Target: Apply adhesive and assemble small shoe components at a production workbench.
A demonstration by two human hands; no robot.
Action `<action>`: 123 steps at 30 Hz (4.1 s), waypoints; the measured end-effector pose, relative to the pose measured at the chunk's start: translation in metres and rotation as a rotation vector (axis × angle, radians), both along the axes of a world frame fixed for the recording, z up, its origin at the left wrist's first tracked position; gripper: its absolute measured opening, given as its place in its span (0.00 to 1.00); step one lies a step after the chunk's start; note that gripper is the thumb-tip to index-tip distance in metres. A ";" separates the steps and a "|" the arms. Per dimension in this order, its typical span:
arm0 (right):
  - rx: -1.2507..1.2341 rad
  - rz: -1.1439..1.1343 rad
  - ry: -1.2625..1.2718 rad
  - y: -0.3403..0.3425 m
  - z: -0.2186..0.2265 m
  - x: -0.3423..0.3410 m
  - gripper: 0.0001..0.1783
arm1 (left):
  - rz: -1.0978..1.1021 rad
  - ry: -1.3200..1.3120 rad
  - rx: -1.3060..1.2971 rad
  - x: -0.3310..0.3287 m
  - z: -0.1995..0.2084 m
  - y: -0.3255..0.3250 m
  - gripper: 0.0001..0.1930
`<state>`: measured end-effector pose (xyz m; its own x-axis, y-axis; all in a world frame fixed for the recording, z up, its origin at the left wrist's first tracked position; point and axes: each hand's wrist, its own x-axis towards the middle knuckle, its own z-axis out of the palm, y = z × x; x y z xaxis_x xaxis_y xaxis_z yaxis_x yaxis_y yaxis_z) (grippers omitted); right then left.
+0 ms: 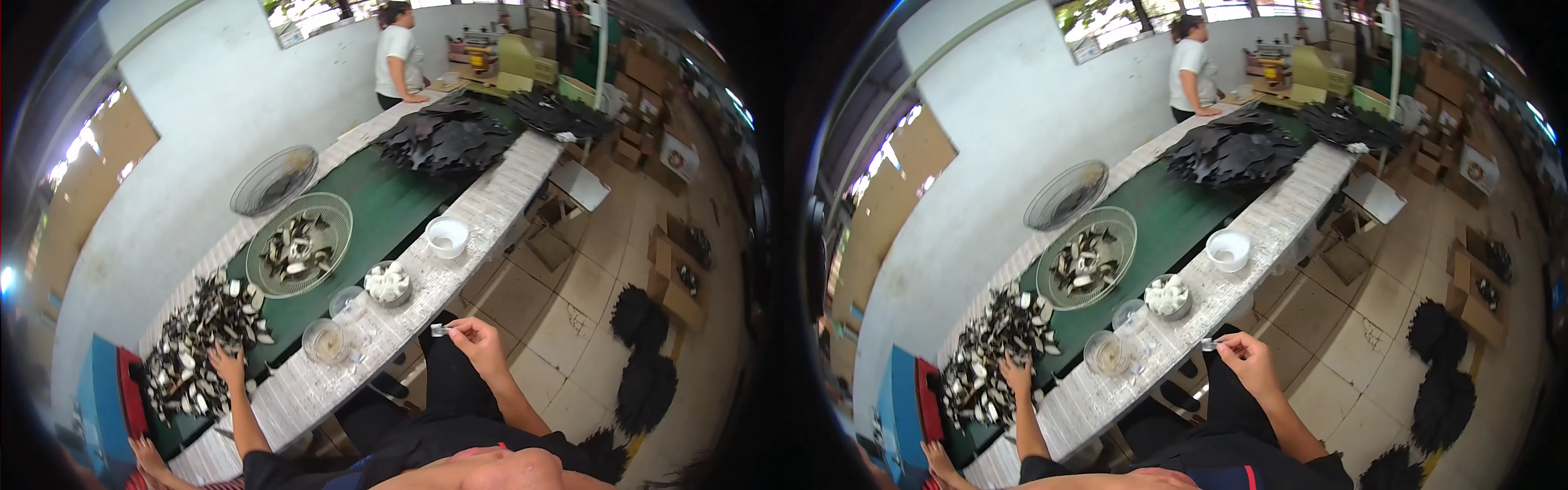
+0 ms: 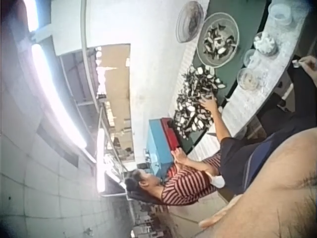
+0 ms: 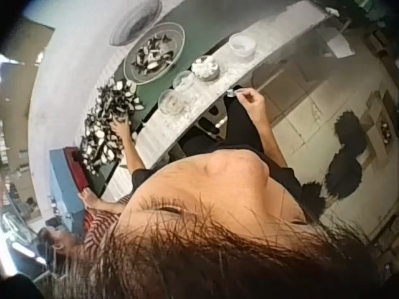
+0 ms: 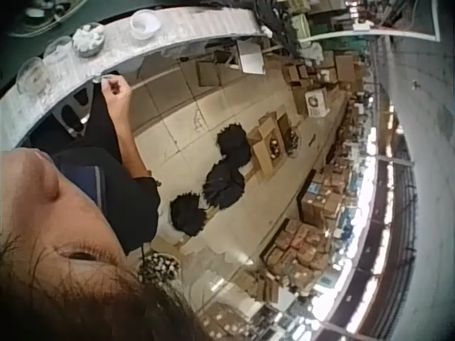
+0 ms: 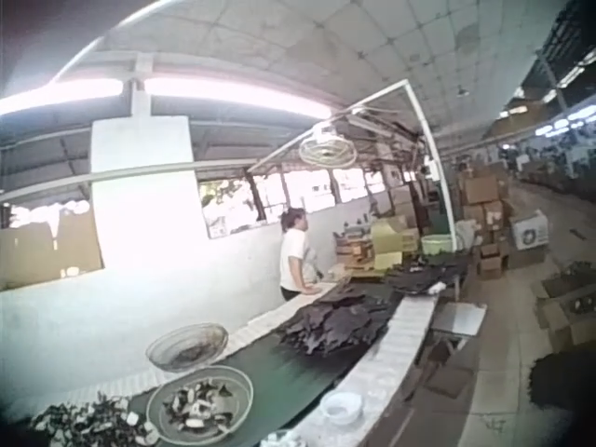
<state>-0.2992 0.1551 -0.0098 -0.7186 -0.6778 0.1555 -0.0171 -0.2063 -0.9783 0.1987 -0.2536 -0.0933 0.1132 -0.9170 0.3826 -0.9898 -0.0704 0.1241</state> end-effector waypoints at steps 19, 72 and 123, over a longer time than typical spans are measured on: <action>-0.024 0.228 -0.256 -0.029 -0.018 0.016 0.06 | -0.416 0.638 -0.130 -0.001 0.021 -0.004 0.15; 0.062 0.639 1.076 -0.241 0.005 0.099 0.06 | -0.383 1.658 0.018 -0.102 -0.045 0.180 0.24; -0.011 0.696 1.348 -0.222 0.000 0.094 0.06 | -0.401 1.726 -0.024 -0.104 -0.045 0.180 0.24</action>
<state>-0.2057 -0.0669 -0.0098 0.4136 -0.8065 0.4224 -0.7702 -0.5574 -0.3100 0.0952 -0.0738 -0.1381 0.1550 -0.9835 0.0937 0.3019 0.1374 0.9434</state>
